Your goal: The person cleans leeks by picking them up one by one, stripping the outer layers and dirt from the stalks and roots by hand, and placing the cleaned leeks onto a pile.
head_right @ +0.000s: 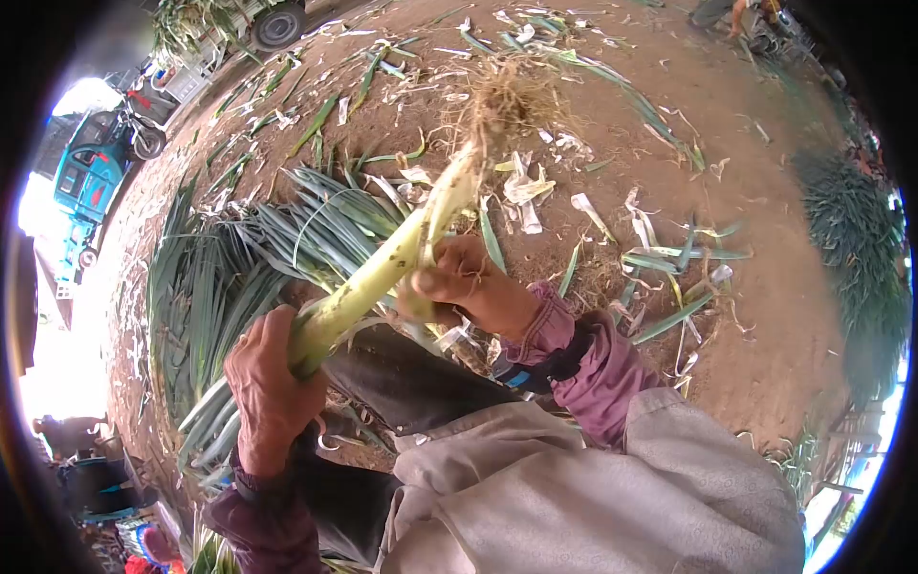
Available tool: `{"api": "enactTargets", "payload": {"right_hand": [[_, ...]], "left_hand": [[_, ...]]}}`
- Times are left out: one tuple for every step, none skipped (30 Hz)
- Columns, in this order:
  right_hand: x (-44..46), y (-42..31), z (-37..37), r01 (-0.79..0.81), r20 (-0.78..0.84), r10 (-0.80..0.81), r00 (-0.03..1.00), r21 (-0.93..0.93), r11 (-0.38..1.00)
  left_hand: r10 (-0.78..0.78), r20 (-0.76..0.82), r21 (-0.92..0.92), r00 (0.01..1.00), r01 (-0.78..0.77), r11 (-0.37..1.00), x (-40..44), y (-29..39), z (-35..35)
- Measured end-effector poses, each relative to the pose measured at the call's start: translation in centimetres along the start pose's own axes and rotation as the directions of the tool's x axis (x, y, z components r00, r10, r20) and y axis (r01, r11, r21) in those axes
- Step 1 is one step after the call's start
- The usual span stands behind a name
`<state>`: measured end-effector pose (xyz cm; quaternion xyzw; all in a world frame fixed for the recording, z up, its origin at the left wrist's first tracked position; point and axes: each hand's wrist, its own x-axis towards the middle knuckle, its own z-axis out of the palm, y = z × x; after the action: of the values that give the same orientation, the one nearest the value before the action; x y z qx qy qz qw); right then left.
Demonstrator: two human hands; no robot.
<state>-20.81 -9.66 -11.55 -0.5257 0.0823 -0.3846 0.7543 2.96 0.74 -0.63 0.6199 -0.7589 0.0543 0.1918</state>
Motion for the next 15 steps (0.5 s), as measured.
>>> {"api": "enactTargets", "payload": {"right_hand": [[-0.1,-0.1,-0.7,-0.032,-0.046,0.025,0.999,-0.151,0.988],[-0.5,-0.6,-2.6,-0.035,-0.100,-0.006,0.995,-0.402,0.915],[-1.1,-1.2,-4.9,-0.034,-0.138,-0.082,0.987,-0.680,0.732],[-2.1,-1.6,-7.6,-0.033,-0.110,-0.162,0.981,-0.908,0.417],[-3.4,-1.4,-10.0,-0.007,-0.016,-0.184,0.983,-0.999,0.048],[-4.8,-0.8,-11.9,0.061,0.086,-0.120,0.989,-0.978,-0.201],[-5.8,0.2,-12.9,0.144,0.165,-0.031,0.986,-0.929,-0.342],[-7.0,2.0,-14.5,0.114,0.140,-0.022,0.990,-0.882,-0.458],[-7.6,1.6,-15.7,0.131,0.166,-0.032,0.986,-0.869,-0.477],[-8.5,0.5,-16.3,-0.093,-0.019,-0.178,0.984,-0.904,-0.417],[-11.4,1.5,-25.6,-0.176,-0.153,-0.093,0.984,-0.725,-0.666],[-13.8,-0.2,-29.4,-0.315,-0.323,-0.121,0.939,-0.661,-0.682],[-16.8,-3.1,-32.9,-0.423,-0.464,-0.130,0.876,-0.611,-0.669],[-20.3,-6.1,-37.5,-0.487,-0.577,-0.108,0.810,-0.557,-0.673],[-22.8,-8.2,-40.8,-0.509,-0.634,-0.077,0.769,-0.536,-0.673]], "left_hand": [[-0.039,-0.014,0.010,0.999,0.039,0.999,-0.3,-0.2,-0.1],[-0.117,-0.009,0.037,0.993,0.117,0.992,-1.0,-1.0,-0.3],[-0.150,0.032,0.054,0.988,0.148,0.987,-2.1,-2.1,-1.0],[-0.187,0.071,0.075,0.980,0.182,0.980,-3.5,-3.3,-1.8],[-0.227,0.111,0.105,0.968,0.216,0.971,-4.8,-4.1,-2.6],[-0.191,0.212,0.180,0.958,0.154,0.971,-6.3,-4.2,-2.2],[-0.129,0.261,0.181,0.957,0.082,0.980,-7.5,-4.3,-1.3],[-0.151,0.268,0.159,0.952,0.111,0.981,-8.1,-3.8,-1.4],[-0.162,0.267,0.131,0.950,0.131,0.983,-8.5,-3.5,-1.5],[-0.214,0.276,0.084,0.937,0.199,0.977,-9.5,-3.8,-2.3],[-0.264,0.287,0.040,0.921,0.264,0.964,-11.3,-4.4,-3.7],[-0.316,0.300,0.003,0.900,0.330,0.944,-12.6,-5.3,-5.3],[-0.423,0.291,0.018,0.858,0.437,0.899,-13.5,-6.7,-7.0],[-0.536,0.281,0.032,0.796,0.550,0.834,-15.0,-8.2,-8.9],[-0.639,0.281,0.045,0.716,0.655,0.754,-16.5,-8.5,-10.5]]}}
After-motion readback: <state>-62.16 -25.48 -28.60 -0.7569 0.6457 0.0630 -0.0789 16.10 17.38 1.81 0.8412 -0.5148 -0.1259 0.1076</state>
